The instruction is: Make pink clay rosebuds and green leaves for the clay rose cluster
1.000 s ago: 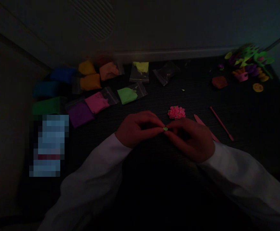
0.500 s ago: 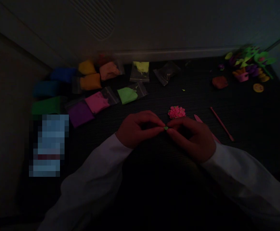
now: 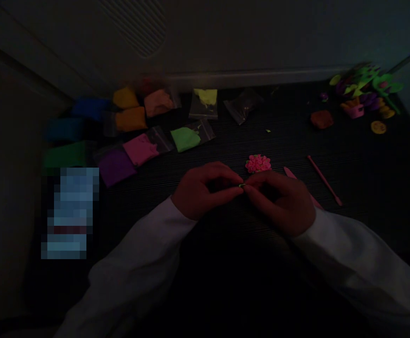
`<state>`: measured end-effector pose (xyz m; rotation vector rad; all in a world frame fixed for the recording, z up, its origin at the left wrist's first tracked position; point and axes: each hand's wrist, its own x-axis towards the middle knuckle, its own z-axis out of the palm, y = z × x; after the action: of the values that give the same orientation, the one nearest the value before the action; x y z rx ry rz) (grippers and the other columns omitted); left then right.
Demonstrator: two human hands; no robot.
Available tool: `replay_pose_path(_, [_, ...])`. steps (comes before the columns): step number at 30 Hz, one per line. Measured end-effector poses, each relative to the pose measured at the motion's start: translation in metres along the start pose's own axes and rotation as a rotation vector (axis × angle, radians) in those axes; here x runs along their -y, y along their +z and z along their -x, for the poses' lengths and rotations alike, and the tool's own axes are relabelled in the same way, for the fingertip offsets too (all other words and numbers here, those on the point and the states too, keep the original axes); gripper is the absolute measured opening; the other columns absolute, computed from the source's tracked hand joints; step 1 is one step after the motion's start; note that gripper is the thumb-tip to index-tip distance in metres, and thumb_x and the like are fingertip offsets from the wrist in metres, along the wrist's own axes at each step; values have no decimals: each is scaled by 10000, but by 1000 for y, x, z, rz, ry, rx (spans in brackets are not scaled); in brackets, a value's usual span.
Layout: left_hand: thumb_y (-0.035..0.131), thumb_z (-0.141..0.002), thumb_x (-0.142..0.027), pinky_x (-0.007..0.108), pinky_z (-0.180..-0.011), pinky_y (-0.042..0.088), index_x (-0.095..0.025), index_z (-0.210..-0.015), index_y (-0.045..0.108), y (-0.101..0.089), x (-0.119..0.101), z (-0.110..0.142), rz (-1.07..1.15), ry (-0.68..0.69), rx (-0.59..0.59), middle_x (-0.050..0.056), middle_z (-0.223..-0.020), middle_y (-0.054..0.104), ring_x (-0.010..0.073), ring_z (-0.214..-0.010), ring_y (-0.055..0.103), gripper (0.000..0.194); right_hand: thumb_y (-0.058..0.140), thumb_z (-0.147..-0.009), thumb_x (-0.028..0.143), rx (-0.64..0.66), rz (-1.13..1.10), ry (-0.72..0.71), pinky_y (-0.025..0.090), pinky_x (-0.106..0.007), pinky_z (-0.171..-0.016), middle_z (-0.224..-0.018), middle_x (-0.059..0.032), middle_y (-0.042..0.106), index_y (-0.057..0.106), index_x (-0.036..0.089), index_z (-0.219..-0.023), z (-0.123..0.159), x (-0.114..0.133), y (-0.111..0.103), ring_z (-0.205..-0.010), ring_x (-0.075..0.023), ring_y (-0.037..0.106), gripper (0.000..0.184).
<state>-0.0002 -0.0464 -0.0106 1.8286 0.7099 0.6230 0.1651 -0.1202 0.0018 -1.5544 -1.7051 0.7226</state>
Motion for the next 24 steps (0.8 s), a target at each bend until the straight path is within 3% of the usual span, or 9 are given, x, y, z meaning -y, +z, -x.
replay_pose_path(12, [603,-680,-183,199,-640,431,-171,-763,639,2,-4,-1,-56,54,-107,14,-769,626,86,-694,559,91,532,-755,254,-20,41,-54,404,-186,-542,-672,19,583,591,173,-862,0,1,0,-577,-62,512,146])
replay_pose_path(24, [622,-669,-230,219,-625,441,-215,-779,652,3,-3,-1,-49,32,-129,1,-776,637,94,-686,571,115,525,-758,255,-50,78,-61,416,-201,-553,-691,10,602,598,182,-843,0,1,-2,-591,-75,532,134])
